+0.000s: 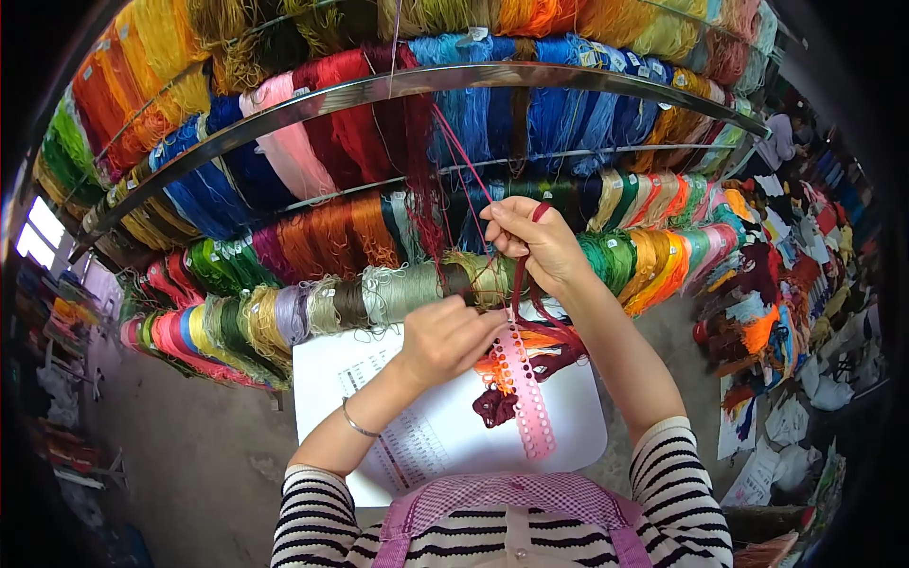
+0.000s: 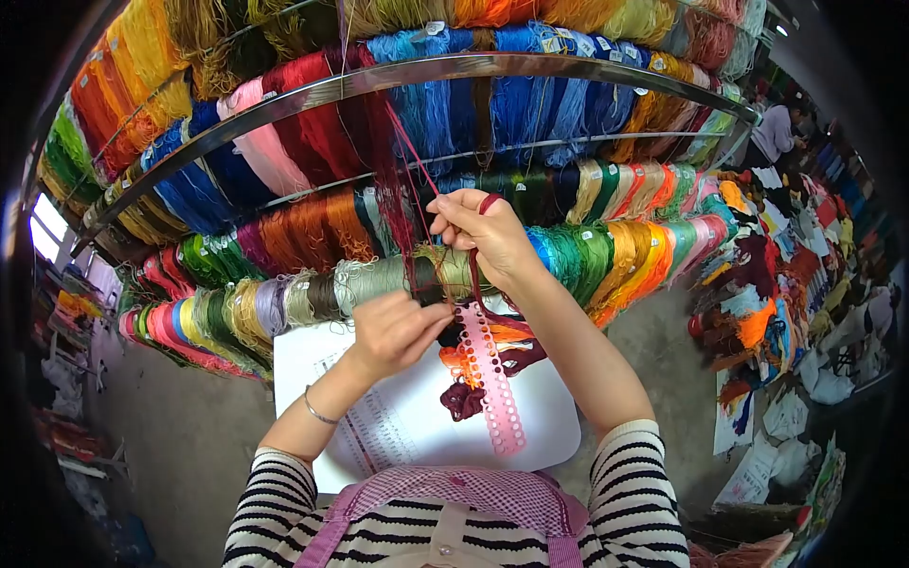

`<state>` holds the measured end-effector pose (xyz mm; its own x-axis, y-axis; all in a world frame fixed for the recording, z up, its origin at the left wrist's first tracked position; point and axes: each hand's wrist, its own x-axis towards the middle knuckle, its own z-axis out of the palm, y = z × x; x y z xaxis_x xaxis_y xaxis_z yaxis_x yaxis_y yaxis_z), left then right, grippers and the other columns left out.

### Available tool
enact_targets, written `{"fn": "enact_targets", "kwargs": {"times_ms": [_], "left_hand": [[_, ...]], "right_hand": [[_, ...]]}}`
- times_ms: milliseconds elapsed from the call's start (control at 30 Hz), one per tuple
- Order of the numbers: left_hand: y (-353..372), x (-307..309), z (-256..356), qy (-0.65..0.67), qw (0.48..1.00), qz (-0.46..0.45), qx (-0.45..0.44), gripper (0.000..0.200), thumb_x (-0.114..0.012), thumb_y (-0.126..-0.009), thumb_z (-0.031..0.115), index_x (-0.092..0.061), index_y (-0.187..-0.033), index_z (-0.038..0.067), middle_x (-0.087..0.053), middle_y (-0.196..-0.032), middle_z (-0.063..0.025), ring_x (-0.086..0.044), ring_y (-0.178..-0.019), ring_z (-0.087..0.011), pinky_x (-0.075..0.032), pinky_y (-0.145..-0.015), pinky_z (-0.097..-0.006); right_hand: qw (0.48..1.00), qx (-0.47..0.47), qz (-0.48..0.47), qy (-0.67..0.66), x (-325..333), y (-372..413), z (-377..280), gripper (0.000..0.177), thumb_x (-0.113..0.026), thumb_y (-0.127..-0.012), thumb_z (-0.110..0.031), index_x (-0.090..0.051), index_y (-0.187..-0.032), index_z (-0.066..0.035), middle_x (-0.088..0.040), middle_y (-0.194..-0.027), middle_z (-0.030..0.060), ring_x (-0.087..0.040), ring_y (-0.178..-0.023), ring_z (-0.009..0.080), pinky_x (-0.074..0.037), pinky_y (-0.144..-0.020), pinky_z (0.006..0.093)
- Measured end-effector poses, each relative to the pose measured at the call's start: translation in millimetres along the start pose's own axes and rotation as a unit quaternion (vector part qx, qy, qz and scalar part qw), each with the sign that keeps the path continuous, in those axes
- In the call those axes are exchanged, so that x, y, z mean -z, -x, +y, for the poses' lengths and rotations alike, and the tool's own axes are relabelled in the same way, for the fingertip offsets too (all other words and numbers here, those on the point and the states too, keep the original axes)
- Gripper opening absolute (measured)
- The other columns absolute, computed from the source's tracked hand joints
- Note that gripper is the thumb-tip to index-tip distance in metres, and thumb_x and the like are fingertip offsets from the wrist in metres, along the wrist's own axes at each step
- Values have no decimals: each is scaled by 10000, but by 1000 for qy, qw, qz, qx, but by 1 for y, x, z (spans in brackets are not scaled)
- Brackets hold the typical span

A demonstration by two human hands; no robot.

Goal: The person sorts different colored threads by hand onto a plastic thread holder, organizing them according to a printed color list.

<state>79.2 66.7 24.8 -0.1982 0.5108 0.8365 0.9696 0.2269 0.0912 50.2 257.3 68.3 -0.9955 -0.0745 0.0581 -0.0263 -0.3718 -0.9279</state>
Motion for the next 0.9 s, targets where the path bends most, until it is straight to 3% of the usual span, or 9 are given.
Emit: {"fn": "enact_targets", "kwargs": {"times_ms": [267, 400, 467, 567, 667, 733, 800, 833, 900], "left_hand": [[28, 2, 39, 79, 972, 42, 218, 113, -723, -712, 32, -685, -819, 40, -583, -572, -47, -509, -437, -152, -380, -403, -266], [31, 0, 37, 82, 977, 36, 192, 77, -711, -734, 53, -692, -808, 54, -591, -584, -49, -530, -459, -155, -395, -415, -271], [32, -6, 31, 128, 971, -43, 199, 55, -694, -753, 73, -697, -808, 66, -601, -602, -57, -553, -486, -177, -419, -441, -289], [23, -24, -30, 217, 898, 73, 376, 143, -642, -841, 138, -648, -923, 21, -623, -745, -72, -568, -621, -133, -455, -558, -279], [-17, -25, -109, 31, 902, 122, 413, 399, -692, -812, 258, -551, -1093, 12, -572, -651, -72, -566, -582, -199, -465, -579, -327], [-35, -32, -134, -28, 880, 92, 464, 416, -725, -773, 319, -600, -1018, 7, -606, -663, -94, -613, -638, -236, -479, -599, -348], [-19, -58, -177, -160, 889, -105, 417, 323, -722, -765, 283, -643, -893, -3, -634, -703, -123, -645, -642, -227, -501, -592, -345], [-15, -64, -193, -161, 890, -105, 414, 323, -722, -765, 283, -643, -893, -3, -634, -703, -123, -645, -642, -227, -501, -592, -345], [-14, -71, -217, 139, 816, -16, 561, 193, -665, -794, 175, -647, -776, -16, -661, -740, -137, -664, -618, -209, -527, -573, -329]], "right_hand": [[998, -11, 19, 55, -9, 8, -1, 158, -569, -926, -164, -586, -948, -8, -599, -743, 45, -506, -605, 55, -332, -512, 155], [999, -43, -6, -23, -18, 11, 3, 151, -556, -934, -167, -570, -944, -17, -592, -738, 37, -482, -588, 48, -325, -509, 163], [994, -78, -62, -44, -17, 17, -5, 150, -546, -940, -172, -562, -947, -23, -580, -728, 27, -470, -585, 49, -324, -516, 172], [998, -32, -44, -17, -14, 21, -4, 156, -538, -947, -182, -565, -951, -28, -520, -680, -11, -411, -564, 44, -302, -519, 174], [1000, 9, -24, 17, -10, 24, -2, 159, -539, -948, -185, -575, -940, -31, -432, -628, -48, -341, -541, 40, -268, -512, 183], [1000, 1, -18, -11, -6, 28, -3, 161, -533, -953, -183, -580, -928, -31, -370, -604, -62, -298, -531, 33, -250, -508, 196], [1000, 6, -5, -10, -3, 41, -7, 168, -520, -961, -185, -577, -916, -34, -327, -596, -74, -269, -525, 27, -245, -505, 203], [999, 16, 13, -25, 4, 50, -8, 168, -507, -967, -181, -566, -902, -37, -318, -597, -77, -264, -524, 27, -243, -503, 202], [998, 31, 36, -43, 21, 68, -8, 171, -495, -973, -177, -555, -889, -41, -309, -597, -81, -260, -523, 26, -242, -502, 200]]}}
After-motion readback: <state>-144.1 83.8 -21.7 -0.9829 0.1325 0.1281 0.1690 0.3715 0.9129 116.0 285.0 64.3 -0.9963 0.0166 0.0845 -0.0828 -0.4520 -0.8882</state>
